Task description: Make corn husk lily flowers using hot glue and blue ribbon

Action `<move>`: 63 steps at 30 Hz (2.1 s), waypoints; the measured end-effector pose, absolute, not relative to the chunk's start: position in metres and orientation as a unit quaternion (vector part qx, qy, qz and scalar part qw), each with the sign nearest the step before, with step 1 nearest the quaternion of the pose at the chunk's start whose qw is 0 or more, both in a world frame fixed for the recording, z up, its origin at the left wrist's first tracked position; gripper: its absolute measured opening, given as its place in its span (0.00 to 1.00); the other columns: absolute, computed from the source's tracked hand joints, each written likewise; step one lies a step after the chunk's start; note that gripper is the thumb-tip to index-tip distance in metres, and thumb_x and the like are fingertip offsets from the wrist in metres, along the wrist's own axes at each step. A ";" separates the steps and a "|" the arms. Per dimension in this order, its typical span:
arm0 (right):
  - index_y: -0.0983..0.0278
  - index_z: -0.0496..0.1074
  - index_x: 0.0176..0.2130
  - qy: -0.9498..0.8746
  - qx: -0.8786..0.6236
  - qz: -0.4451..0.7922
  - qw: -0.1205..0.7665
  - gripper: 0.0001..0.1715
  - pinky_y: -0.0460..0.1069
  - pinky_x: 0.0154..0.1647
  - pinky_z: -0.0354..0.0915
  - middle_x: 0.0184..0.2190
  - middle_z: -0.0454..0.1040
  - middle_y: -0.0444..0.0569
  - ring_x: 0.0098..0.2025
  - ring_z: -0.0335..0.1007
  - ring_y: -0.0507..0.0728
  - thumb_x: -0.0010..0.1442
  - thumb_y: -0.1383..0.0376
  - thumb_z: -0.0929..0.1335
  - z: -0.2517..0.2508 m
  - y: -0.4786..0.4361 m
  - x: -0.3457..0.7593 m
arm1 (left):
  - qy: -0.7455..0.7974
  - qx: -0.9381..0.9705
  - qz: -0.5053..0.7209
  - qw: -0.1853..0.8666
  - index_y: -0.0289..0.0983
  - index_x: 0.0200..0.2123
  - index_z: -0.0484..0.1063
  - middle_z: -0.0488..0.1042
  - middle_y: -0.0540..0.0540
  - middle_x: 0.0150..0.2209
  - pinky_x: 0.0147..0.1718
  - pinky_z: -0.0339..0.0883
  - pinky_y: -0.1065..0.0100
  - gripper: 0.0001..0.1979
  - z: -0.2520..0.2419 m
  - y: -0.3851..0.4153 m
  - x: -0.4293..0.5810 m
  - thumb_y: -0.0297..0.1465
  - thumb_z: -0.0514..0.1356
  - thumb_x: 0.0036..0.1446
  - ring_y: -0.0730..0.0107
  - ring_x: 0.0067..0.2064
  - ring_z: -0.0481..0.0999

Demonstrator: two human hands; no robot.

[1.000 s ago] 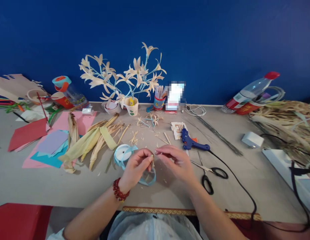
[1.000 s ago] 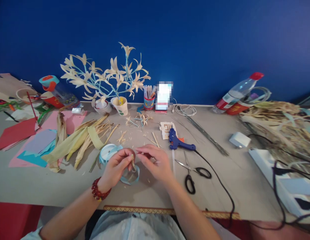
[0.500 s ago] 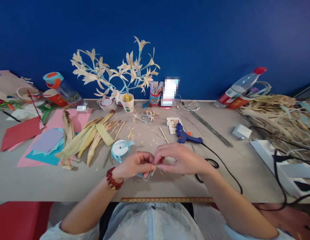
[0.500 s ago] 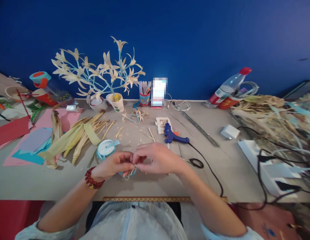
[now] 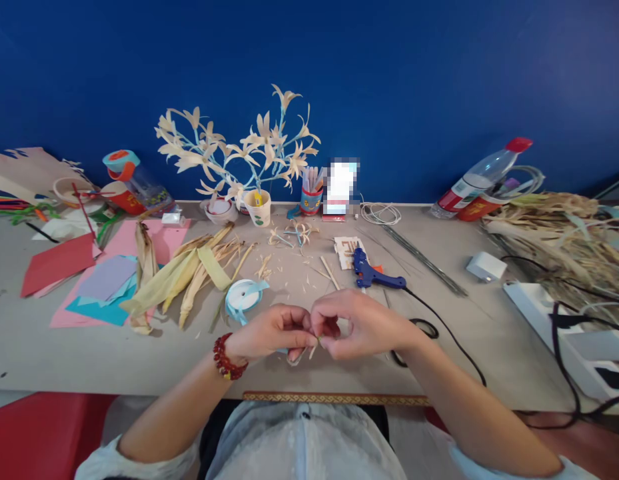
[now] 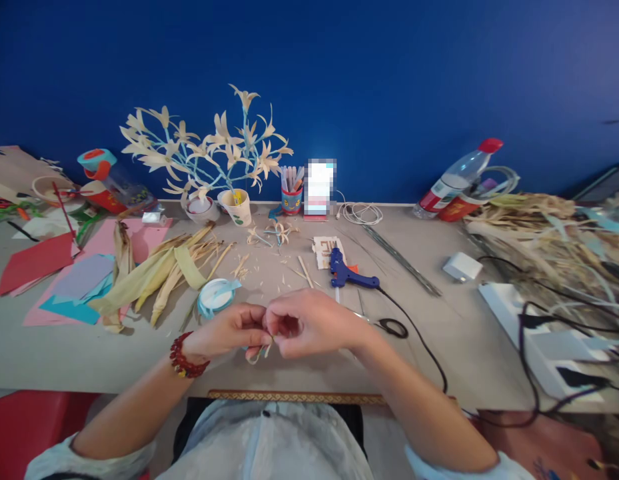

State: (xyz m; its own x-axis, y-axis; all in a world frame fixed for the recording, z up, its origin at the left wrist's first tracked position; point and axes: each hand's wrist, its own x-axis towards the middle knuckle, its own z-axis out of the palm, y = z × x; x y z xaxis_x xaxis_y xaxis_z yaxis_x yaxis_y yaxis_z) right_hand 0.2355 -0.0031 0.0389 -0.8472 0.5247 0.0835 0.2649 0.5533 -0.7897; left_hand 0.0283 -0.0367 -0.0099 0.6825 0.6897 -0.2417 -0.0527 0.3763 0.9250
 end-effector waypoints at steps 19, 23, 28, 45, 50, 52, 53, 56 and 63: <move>0.63 0.67 0.28 -0.872 -0.310 0.343 0.160 0.10 0.43 0.27 0.53 0.23 0.66 0.38 0.26 0.61 0.48 0.44 0.76 0.66 0.036 -0.005 0.239 | 0.451 0.757 0.374 0.290 0.37 0.35 0.71 0.74 0.46 0.34 0.37 0.64 0.66 0.04 0.006 -0.067 0.045 0.24 0.57 0.59 0.66 0.37 0.72; 0.63 0.67 0.28 -0.871 -0.325 0.325 0.172 0.09 0.43 0.28 0.53 0.24 0.66 0.38 0.26 0.61 0.48 0.46 0.75 0.67 0.035 -0.007 0.236 | 0.459 0.783 0.377 0.182 0.37 0.35 0.71 0.75 0.44 0.35 0.39 0.65 0.61 0.02 0.004 -0.070 0.048 0.26 0.60 0.58 0.62 0.39 0.71; 0.63 0.67 0.28 -0.865 -0.347 0.317 0.177 0.09 0.43 0.28 0.53 0.23 0.66 0.39 0.26 0.62 0.49 0.45 0.75 0.67 0.036 -0.009 0.233 | 0.469 0.790 0.385 0.088 0.38 0.35 0.72 0.77 0.48 0.35 0.47 0.63 0.56 0.04 0.004 -0.071 0.050 0.24 0.60 0.58 0.62 0.40 0.71; 0.63 0.71 0.36 -0.696 -0.325 0.570 0.291 0.08 0.45 0.31 0.65 0.29 0.71 0.43 0.29 0.68 0.50 0.53 0.70 0.71 0.022 -0.015 0.235 | 0.393 0.355 0.445 0.722 0.35 0.30 0.74 0.72 0.49 0.28 0.31 0.61 0.72 0.06 -0.007 -0.064 0.046 0.31 0.63 0.58 0.75 0.30 0.69; 0.64 0.71 0.39 -0.513 -0.275 0.746 0.324 0.12 0.43 0.24 0.64 0.26 0.77 0.46 0.28 0.74 0.52 0.57 0.62 0.73 0.002 -0.022 0.224 | 0.241 0.200 0.451 0.836 0.31 0.28 0.76 0.73 0.47 0.27 0.40 0.66 0.69 0.05 -0.011 -0.062 0.053 0.26 0.64 0.56 0.73 0.32 0.73; 0.65 0.72 0.37 -0.466 -0.273 0.778 0.322 0.13 0.41 0.20 0.61 0.25 0.79 0.47 0.25 0.75 0.51 0.55 0.61 0.75 -0.005 -0.023 0.220 | 0.213 0.187 0.448 0.848 0.30 0.27 0.77 0.73 0.46 0.26 0.45 0.67 0.64 0.07 -0.011 -0.063 0.055 0.25 0.63 0.57 0.70 0.33 0.74; 0.65 0.73 0.36 -0.448 -0.275 0.788 0.322 0.13 0.40 0.19 0.60 0.24 0.79 0.47 0.24 0.75 0.51 0.54 0.61 0.75 -0.007 -0.024 0.219 | 0.205 0.182 0.444 0.853 0.30 0.27 0.77 0.73 0.46 0.26 0.47 0.67 0.62 0.07 -0.012 -0.063 0.055 0.25 0.62 0.57 0.69 0.33 0.75; 0.65 0.73 0.33 -0.405 -0.289 0.804 0.325 0.13 0.39 0.17 0.58 0.23 0.80 0.47 0.21 0.75 0.50 0.52 0.61 0.77 -0.009 -0.026 0.218 | 0.201 0.171 0.437 0.860 0.30 0.28 0.77 0.74 0.45 0.26 0.49 0.66 0.61 0.06 -0.013 -0.063 0.056 0.24 0.62 0.57 0.69 0.35 0.75; 0.65 0.72 0.28 -0.389 -0.324 0.775 0.378 0.14 0.41 0.19 0.55 0.19 0.78 0.45 0.20 0.71 0.49 0.49 0.61 0.77 -0.005 -0.032 0.214 | 0.257 0.213 0.446 0.830 0.31 0.27 0.76 0.74 0.47 0.26 0.42 0.66 0.68 0.06 -0.013 -0.064 0.058 0.28 0.64 0.56 0.72 0.32 0.73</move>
State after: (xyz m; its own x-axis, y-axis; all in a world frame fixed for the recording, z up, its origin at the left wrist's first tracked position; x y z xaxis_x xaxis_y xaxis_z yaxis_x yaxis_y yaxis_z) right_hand 0.2145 -0.0320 -0.0050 -0.5050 0.8376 -0.2084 -0.3334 -0.4120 -0.8480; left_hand 0.0577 -0.0637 -0.0125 0.4696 0.8506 -0.2366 -0.6320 0.5110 0.5826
